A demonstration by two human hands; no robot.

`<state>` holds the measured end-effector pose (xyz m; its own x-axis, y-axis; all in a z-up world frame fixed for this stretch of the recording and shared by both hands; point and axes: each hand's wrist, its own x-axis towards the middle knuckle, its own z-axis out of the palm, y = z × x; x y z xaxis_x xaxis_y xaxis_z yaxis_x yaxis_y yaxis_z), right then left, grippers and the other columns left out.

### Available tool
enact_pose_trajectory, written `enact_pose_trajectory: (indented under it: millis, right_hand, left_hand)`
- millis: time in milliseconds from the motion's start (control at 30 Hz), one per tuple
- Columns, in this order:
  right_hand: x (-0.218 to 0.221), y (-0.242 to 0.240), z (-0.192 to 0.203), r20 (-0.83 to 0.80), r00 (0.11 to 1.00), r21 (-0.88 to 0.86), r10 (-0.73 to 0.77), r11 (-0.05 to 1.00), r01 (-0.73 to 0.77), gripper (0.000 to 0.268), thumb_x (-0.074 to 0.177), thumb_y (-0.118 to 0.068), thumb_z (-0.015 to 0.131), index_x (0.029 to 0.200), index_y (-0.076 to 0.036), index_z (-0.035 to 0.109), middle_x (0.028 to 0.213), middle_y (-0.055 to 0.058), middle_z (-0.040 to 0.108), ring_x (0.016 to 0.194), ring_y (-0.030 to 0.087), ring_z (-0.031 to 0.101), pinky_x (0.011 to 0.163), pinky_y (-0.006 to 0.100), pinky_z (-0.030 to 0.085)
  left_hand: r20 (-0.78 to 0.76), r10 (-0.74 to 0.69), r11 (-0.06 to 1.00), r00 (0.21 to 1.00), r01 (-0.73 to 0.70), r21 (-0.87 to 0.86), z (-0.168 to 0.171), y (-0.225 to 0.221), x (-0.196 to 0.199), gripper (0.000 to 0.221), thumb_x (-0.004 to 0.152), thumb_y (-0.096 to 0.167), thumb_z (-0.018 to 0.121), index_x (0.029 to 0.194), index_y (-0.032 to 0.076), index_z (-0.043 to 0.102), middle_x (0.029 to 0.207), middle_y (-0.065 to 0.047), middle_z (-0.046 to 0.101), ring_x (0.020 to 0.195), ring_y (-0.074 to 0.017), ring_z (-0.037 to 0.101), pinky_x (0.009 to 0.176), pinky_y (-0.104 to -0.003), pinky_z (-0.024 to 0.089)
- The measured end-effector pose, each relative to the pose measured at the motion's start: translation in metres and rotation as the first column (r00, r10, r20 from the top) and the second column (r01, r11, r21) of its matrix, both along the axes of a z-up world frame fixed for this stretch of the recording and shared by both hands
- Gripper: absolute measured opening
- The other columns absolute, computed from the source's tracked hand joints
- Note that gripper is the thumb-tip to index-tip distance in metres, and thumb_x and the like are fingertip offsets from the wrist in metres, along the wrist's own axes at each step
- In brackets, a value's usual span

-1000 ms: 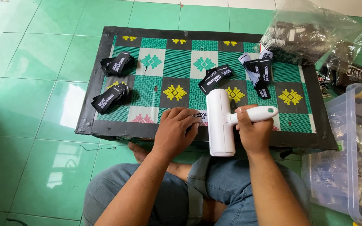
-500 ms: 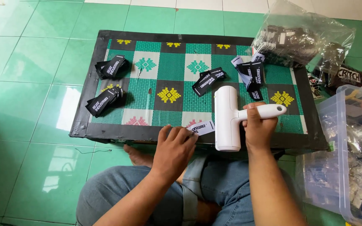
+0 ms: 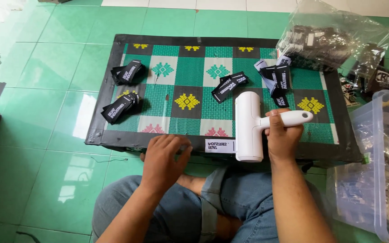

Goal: The person is using a lint roller to remove dust or debris from small black clothing labels before packaging or further processing.

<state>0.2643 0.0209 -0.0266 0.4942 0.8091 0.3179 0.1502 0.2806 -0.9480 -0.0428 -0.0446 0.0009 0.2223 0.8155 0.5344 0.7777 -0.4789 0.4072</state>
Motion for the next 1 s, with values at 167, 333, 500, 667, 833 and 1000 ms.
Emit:
enact_pose_trajectory:
  millis: [167,333,500,667,833,1000]
  right_hand:
    - [-0.001,-0.002,0.005,-0.016,1.000,-0.008,0.008,1.000,-0.008,0.023,0.103,-0.022,0.069,0.088,-0.004,0.070,0.062,0.007,0.057,0.045,0.009,0.055,0.039,0.019,0.046]
    - [0.002,-0.004,0.005,-0.046,0.999,-0.024,0.008,1.000,-0.009,0.025,0.104,-0.026,0.067,0.090,-0.005,0.071,0.063,0.005,0.056,0.045,0.007,0.054,0.040,0.017,0.046]
    - [0.006,0.000,0.005,-0.068,0.998,-0.009,-0.013,1.000,0.012,0.028,0.103,-0.025,0.066,0.088,-0.002,0.071,0.054,0.005,0.050,0.042,0.009,0.052,0.037,0.018,0.043]
    - [0.007,-0.003,0.002,-0.081,0.996,-0.020,-0.028,0.999,0.026,0.027,0.102,-0.024,0.067,0.087,-0.002,0.072,0.050,0.006,0.049,0.041,0.009,0.051,0.035,0.019,0.042]
    - [0.002,-0.002,0.005,-0.086,0.996,-0.025,-0.028,0.999,0.026,0.025,0.101,-0.021,0.067,0.087,-0.002,0.072,0.050,0.007,0.050,0.041,0.008,0.052,0.035,0.019,0.043]
    - [-0.001,-0.003,0.012,-0.063,0.997,-0.031,-0.035,0.999,0.033,0.023,0.101,-0.022,0.069,0.088,-0.003,0.073,0.052,0.006,0.052,0.042,0.008,0.053,0.037,0.019,0.045]
  left_hand:
    - [-0.097,-0.184,0.982,0.978,0.188,0.030,0.001,-0.007,0.030,0.045,0.083,0.028,0.082,0.125,0.018,0.071,0.123,-0.006,0.070,0.122,-0.0267,0.062,0.103,-0.046,0.042]
    - [-0.183,0.097,0.985,0.978,-0.067,0.160,0.006,-0.014,0.056,0.018,0.103,0.016,0.065,0.117,0.008,0.073,0.112,0.001,0.068,0.121,-0.0149,0.058,0.110,-0.031,0.037]
    - [-0.064,-0.150,0.988,0.987,0.148,-0.046,-0.025,-0.008,0.020,0.008,0.095,0.023,0.072,0.102,0.023,0.075,0.096,0.001,0.073,0.100,-0.0247,0.071,0.092,-0.045,0.050]
    - [0.317,0.138,0.900,0.938,0.015,-0.436,0.014,0.010,-0.032,0.016,0.092,0.016,0.073,0.107,0.021,0.077,0.090,-0.009,0.078,0.092,-0.0358,0.075,0.084,-0.049,0.056]
    - [0.212,0.277,0.831,0.937,-0.123,-0.543,0.052,0.036,-0.092,0.021,0.094,0.011,0.072,0.112,0.020,0.078,0.095,-0.006,0.076,0.094,-0.0271,0.074,0.091,-0.044,0.053]
    - [0.205,0.303,0.843,0.931,-0.162,-0.513,0.063,0.055,-0.127,0.017,0.103,0.002,0.064,0.116,0.003,0.075,0.089,-0.019,0.069,0.084,-0.0325,0.069,0.083,-0.047,0.051]
